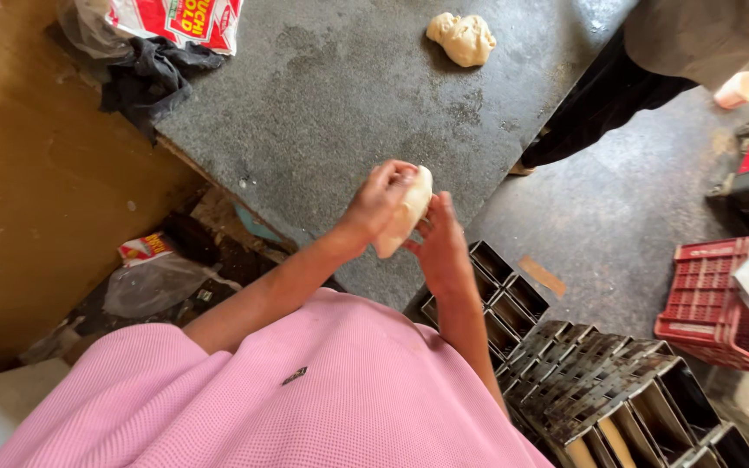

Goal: The person repeatedly kneads and rolls portions of dough into cylindrical shapes on a countertop, then places each shaped piece into a metal tray with multiple compartments. The process is repeated for several dough portions.

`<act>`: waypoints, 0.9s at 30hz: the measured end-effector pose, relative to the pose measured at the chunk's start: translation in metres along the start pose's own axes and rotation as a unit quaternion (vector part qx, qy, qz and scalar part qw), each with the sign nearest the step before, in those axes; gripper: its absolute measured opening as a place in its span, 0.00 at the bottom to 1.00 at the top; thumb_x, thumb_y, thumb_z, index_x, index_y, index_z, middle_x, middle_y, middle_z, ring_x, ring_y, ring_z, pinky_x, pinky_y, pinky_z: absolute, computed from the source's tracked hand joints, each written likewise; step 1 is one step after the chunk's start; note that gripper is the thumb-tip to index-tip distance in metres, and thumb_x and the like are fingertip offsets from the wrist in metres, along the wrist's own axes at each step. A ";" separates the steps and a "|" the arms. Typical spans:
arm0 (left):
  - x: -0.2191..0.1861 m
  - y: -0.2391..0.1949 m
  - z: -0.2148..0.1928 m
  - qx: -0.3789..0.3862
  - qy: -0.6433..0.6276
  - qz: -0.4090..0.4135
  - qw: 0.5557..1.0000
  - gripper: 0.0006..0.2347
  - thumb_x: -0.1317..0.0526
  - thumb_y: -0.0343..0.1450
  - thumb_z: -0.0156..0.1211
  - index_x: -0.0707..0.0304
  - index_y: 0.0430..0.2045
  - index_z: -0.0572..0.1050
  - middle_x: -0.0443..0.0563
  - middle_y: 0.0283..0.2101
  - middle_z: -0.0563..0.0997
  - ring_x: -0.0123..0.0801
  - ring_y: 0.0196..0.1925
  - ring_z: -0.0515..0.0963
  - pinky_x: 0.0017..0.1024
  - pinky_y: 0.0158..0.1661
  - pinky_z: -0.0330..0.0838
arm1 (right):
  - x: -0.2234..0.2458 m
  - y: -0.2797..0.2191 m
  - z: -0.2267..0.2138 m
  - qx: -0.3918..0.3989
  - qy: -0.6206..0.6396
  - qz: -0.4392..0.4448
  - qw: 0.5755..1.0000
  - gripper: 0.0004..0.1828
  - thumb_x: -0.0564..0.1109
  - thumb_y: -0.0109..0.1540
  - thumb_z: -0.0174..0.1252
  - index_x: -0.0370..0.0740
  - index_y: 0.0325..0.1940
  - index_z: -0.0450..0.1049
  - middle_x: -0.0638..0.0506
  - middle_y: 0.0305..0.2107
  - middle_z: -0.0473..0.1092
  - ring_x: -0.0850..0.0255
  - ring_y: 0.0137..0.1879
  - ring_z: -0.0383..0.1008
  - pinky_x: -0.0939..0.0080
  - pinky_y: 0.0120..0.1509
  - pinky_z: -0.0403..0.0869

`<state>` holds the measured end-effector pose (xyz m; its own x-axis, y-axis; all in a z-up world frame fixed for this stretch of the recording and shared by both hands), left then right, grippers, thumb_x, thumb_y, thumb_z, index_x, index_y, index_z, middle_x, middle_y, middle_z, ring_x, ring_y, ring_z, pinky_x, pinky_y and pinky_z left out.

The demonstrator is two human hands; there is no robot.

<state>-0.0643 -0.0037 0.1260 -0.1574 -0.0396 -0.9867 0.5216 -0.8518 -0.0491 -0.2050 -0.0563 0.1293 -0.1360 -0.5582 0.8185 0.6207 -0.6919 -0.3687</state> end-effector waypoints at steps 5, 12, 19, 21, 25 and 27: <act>-0.032 0.003 -0.028 0.033 0.118 0.133 0.983 0.20 0.44 0.78 0.51 0.59 0.53 0.75 0.57 0.53 0.70 0.40 0.54 0.74 0.36 0.55 0.73 | -0.008 0.020 0.051 0.038 0.004 -0.112 0.993 0.27 0.58 0.72 0.48 0.37 0.67 0.64 0.48 0.59 0.69 0.60 0.64 0.71 0.55 0.67 0.72; -0.064 -0.001 -0.089 -0.071 0.299 0.257 0.916 0.30 0.39 0.70 0.61 0.63 0.59 0.73 0.64 0.57 0.68 0.51 0.56 0.69 0.45 0.57 0.68 | -0.019 0.050 0.111 -0.068 0.013 -0.184 0.980 0.27 0.57 0.72 0.47 0.29 0.58 0.70 0.44 0.47 0.75 0.58 0.49 0.79 0.57 0.53 0.81; -0.053 0.041 -0.127 0.006 0.041 0.080 0.996 0.25 0.42 0.75 0.55 0.63 0.55 0.74 0.56 0.49 0.83 0.37 0.52 0.85 0.33 0.50 0.78 | -0.006 0.073 0.155 -0.134 -0.059 -0.252 0.957 0.29 0.62 0.72 0.48 0.29 0.49 0.74 0.46 0.37 0.77 0.63 0.38 0.78 0.63 0.42 0.79; -0.043 0.052 -0.127 0.025 -0.021 -0.012 0.999 0.23 0.44 0.75 0.55 0.66 0.53 0.75 0.57 0.45 0.84 0.37 0.48 0.85 0.33 0.48 0.78 | -0.002 0.077 0.154 -0.143 -0.069 -0.236 0.959 0.29 0.62 0.73 0.48 0.30 0.47 0.74 0.48 0.35 0.76 0.64 0.36 0.77 0.64 0.39 0.78; -0.023 0.066 -0.106 0.037 -0.087 -0.139 0.986 0.20 0.46 0.73 0.51 0.63 0.49 0.75 0.56 0.42 0.83 0.35 0.44 0.84 0.34 0.43 0.78 | 0.008 0.084 0.141 -0.155 -0.138 -0.191 0.959 0.29 0.62 0.73 0.46 0.32 0.46 0.73 0.49 0.33 0.75 0.66 0.34 0.76 0.62 0.36 0.78; -0.023 0.071 -0.097 -0.042 -0.054 -0.044 0.997 0.20 0.46 0.76 0.48 0.66 0.44 0.73 0.57 0.40 0.83 0.38 0.42 0.84 0.36 0.42 0.77 | 0.014 0.084 0.137 -0.109 -0.169 -0.174 0.964 0.32 0.65 0.73 0.45 0.31 0.53 0.74 0.47 0.40 0.75 0.65 0.42 0.76 0.61 0.46 0.77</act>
<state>0.0573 -0.0126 0.1299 -0.2920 -0.0257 -0.9561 0.5699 -0.8074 -0.1523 -0.0487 -0.0595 0.1702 -0.0244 -0.1184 0.9927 0.4006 -0.9109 -0.0988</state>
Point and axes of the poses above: each hand's wrist, its own y-axis towards the middle knuckle, its own z-axis out of the palm, x = y × z, the point moved 3 cm from there along y, towards the middle knuckle
